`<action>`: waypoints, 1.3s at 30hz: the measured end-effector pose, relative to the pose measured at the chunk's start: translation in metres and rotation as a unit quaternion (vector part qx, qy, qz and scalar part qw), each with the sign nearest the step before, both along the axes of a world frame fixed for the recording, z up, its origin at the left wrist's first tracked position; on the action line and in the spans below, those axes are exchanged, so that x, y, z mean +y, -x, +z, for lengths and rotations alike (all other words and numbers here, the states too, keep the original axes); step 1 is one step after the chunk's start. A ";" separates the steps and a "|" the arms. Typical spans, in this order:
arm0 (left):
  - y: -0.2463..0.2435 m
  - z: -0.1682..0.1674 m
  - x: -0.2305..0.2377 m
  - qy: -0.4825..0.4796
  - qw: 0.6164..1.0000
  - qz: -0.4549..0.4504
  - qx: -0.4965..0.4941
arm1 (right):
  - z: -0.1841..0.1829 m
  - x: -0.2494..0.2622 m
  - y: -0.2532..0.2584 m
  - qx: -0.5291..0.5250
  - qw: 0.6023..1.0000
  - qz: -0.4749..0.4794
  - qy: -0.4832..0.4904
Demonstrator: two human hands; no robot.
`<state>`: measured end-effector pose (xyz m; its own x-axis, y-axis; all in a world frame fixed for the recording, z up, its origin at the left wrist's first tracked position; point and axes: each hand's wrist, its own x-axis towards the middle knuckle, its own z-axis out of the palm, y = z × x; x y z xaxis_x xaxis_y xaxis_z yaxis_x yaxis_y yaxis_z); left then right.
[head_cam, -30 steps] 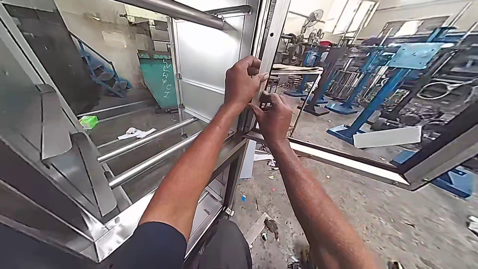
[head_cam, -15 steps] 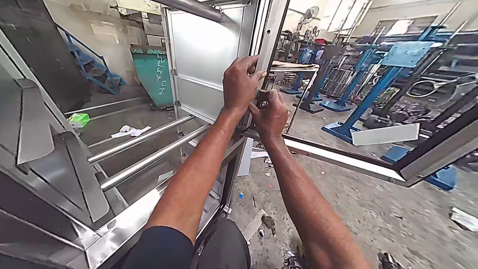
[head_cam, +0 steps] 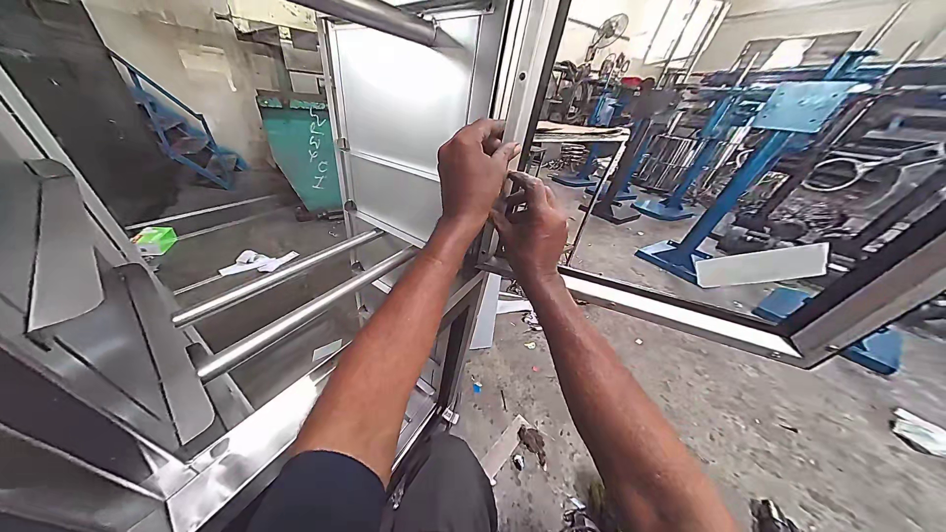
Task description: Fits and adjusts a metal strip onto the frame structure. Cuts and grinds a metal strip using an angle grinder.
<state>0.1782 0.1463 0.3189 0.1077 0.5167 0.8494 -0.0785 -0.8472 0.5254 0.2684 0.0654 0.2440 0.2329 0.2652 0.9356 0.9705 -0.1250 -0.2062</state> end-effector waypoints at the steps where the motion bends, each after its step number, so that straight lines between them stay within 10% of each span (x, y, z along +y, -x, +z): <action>1: -0.001 0.000 0.000 -0.004 1.000 0.002 -0.005 | 0.000 0.001 0.000 -0.006 1.000 -0.004 -0.004; 39: -0.010 0.013 0.011 0.049 0.991 -0.092 -0.083 | -0.002 0.010 0.001 -0.034 0.998 0.033 -0.030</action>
